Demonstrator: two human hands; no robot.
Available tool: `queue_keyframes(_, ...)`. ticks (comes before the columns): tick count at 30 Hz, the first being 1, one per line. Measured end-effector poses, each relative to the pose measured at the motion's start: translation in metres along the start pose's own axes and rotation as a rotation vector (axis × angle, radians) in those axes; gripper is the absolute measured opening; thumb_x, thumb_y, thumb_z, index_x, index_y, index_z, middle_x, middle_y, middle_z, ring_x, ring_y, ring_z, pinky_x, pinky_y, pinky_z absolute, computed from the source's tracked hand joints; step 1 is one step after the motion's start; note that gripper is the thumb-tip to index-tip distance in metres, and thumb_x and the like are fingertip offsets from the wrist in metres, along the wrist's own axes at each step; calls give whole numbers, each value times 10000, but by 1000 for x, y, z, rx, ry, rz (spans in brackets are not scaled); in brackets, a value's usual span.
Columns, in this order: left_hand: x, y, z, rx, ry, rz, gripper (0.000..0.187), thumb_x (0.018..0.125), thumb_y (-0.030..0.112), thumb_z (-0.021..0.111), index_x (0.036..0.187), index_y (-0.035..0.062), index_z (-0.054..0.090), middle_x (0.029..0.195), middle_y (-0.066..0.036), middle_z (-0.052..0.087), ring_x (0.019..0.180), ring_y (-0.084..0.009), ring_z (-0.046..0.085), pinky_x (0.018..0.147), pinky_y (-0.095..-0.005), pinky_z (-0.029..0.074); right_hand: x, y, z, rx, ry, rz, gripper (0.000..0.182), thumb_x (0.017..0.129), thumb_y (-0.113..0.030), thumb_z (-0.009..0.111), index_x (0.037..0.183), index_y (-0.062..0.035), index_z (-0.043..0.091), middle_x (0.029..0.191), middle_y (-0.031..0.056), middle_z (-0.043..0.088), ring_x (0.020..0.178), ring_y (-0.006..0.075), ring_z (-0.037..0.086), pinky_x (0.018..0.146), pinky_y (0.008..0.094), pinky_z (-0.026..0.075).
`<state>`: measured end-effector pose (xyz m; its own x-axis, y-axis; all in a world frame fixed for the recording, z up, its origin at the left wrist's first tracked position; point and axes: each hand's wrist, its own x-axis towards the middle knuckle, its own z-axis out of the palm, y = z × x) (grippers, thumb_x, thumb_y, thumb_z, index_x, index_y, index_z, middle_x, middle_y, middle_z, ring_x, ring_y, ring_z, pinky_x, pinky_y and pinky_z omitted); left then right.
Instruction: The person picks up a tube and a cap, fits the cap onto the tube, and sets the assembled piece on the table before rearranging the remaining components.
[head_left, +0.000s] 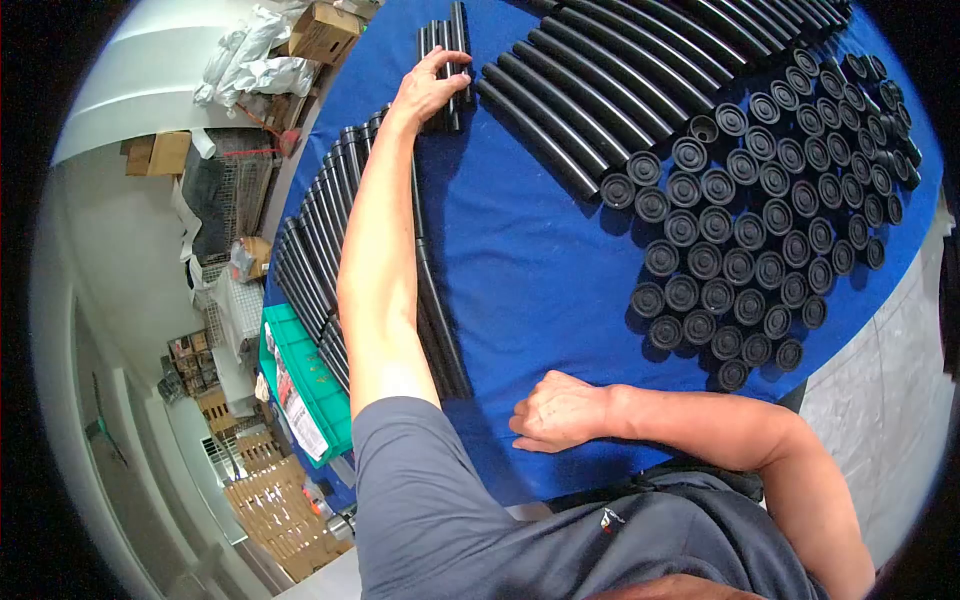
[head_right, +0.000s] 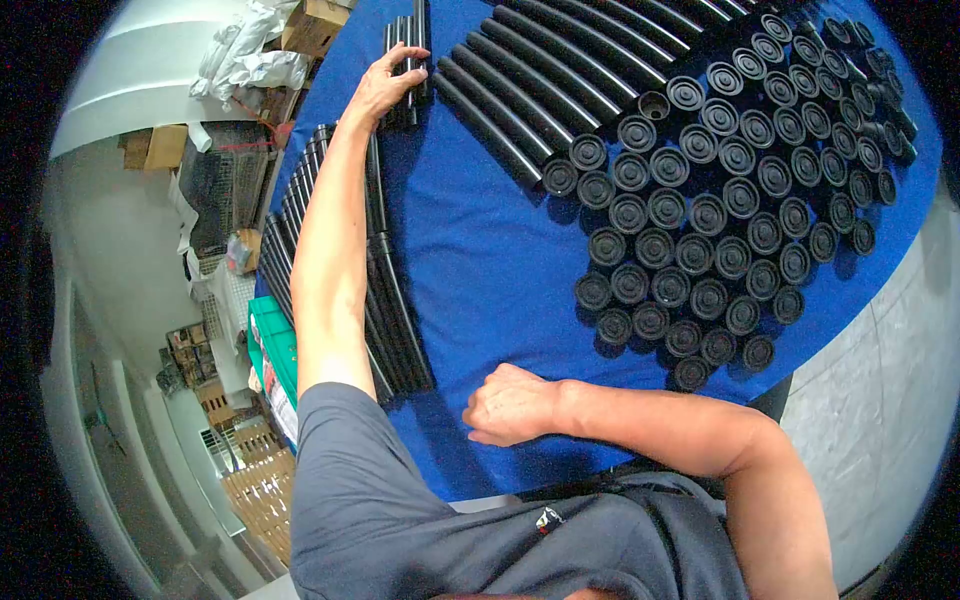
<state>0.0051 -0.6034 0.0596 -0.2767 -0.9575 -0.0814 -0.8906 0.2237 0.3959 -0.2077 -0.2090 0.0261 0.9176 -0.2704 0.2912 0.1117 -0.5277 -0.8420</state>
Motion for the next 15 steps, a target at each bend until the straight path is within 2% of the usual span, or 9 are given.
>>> queue_keyframes(3, -5, 1, 2, -47, 9, 11, 436, 828, 288, 750, 1260, 231, 719, 1585, -283, 366, 1512, -318, 334, 1212, -380, 264, 0, 1, 0, -6, 11, -10, 325, 892, -354, 667, 788, -47, 691, 765, 159, 710, 723, 381, 707, 652, 521, 549)
queue_keyframes(7, -11, -3, 7, -84, 13, 11, 431, 830, 261, 751, 1258, 228, 722, 1585, -272, 374, 1516, -312, 326, 1214, -387, 263, 0, 0, -2, -5, 5, -10, 332, 894, -359, 661, 788, -46, 692, 765, 161, 708, 719, 383, 705, 653, 520, 554)
queue_keyframes(8, -12, -5, 8, -40, 23, 7, 427, 824, 315, 757, 1248, 288, 715, 1608, -196, 373, 1486, -329, 374, 1217, -400, 303, 1, 0, -3, -6, 7, -14, 333, 894, -360, 661, 786, -46, 691, 765, 161, 709, 717, 383, 705, 652, 518, 554)
queue_keyframes(11, -24, 6, 9, -46, 37, -30, 433, 822, 313, 755, 1252, 282, 713, 1606, -204, 373, 1485, -330, 377, 1215, -401, 306, 1, 0, -2, -19, 9, -17, 338, 896, -361, 659, 779, -45, 685, 764, 159, 707, 713, 381, 703, 649, 514, 555)
queue_keyframes(12, -28, 10, 9, -83, 47, -5, 434, 824, 273, 765, 1253, 223, 726, 1584, -269, 377, 1501, -319, 354, 1208, -391, 283, 1, 0, -2, -25, 8, -17, 339, 897, -361, 658, 776, -44, 683, 762, 158, 707, 712, 381, 703, 647, 513, 555)
queue_keyframes(15, -36, 17, 8, -65, 43, -30, 442, 818, 275, 771, 1255, 221, 725, 1570, -272, 398, 1497, -316, 362, 1206, -390, 289, 1, -1, -3, -33, 1, -18, 340, 901, -358, 655, 772, -44, 678, 764, 158, 707, 710, 380, 702, 648, 514, 554)
